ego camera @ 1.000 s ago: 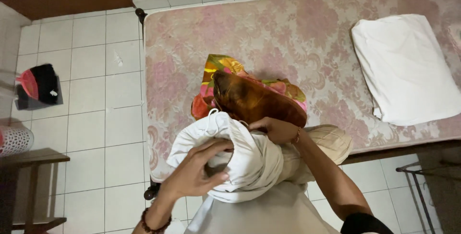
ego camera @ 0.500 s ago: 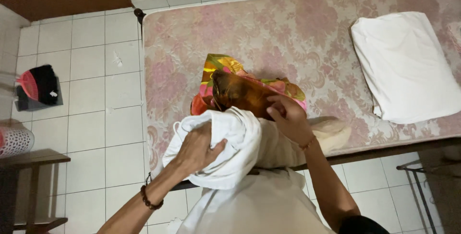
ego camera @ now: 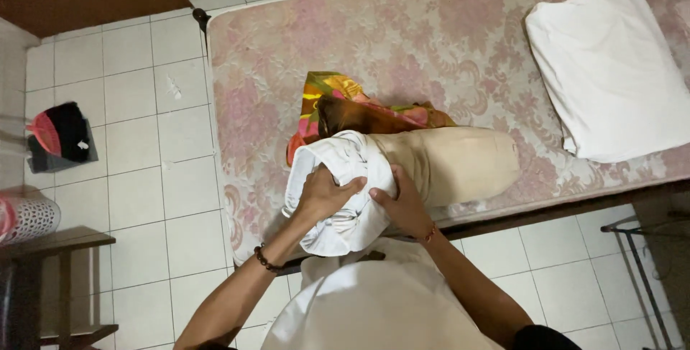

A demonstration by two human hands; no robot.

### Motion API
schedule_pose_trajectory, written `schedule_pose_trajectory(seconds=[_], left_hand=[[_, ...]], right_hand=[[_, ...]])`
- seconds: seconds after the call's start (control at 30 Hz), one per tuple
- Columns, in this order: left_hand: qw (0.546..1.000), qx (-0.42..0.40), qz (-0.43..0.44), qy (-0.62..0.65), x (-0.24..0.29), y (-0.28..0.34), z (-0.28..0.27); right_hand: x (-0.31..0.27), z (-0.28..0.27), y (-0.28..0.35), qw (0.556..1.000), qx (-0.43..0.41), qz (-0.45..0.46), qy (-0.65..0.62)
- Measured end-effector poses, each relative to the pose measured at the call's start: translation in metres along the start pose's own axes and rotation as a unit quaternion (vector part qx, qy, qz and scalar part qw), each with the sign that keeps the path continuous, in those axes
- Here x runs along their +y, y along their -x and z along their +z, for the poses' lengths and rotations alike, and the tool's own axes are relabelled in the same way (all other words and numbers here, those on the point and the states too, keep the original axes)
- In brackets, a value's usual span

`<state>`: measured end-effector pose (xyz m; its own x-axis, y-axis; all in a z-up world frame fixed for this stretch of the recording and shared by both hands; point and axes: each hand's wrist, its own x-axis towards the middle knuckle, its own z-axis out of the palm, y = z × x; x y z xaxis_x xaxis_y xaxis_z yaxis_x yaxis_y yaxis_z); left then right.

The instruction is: The person inserts a pillow into a white drawstring pillowcase on a bed, gathers the fabric at the open end, pulls the drawstring tight, and ties it closed. They then lift and reposition the covered pillow on the bed.

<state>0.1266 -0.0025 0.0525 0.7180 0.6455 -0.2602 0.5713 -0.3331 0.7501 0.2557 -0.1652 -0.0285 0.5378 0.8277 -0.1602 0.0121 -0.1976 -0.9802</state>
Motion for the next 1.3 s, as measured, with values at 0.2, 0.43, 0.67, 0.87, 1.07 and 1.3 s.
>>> schedule_pose_trajectory(seconds=[0.2,0.43,0.67,0.87,1.07,1.3], left_hand=[[0.998,-0.025,-0.019,0.047,-0.018,-0.008,0.006],[0.991,0.024,-0.005,0.131,-0.029,-0.028,0.005],[0.99,0.076,-0.063,0.102,-0.058,-0.051,0.017],[0.98,0.097,-0.125,0.119,-0.046,-0.031,0.022],[0.974,0.163,0.158,0.013,-0.046,-0.007,0.032],[0.988,0.05,-0.006,-0.143,-0.025,-0.022,0.027]], right_hand=[[0.0,-0.007,0.009,0.998,-0.016,-0.001,-0.065],[0.071,-0.02,0.012,0.997,0.035,-0.062,0.009],[0.033,-0.005,0.018,0.976,0.053,0.211,0.025],[0.044,0.013,0.032,0.999,-0.018,-0.011,-0.049],[0.03,0.015,0.02,0.982,0.001,0.165,-0.09],[0.042,0.017,0.015,0.994,0.009,0.101,-0.048]])
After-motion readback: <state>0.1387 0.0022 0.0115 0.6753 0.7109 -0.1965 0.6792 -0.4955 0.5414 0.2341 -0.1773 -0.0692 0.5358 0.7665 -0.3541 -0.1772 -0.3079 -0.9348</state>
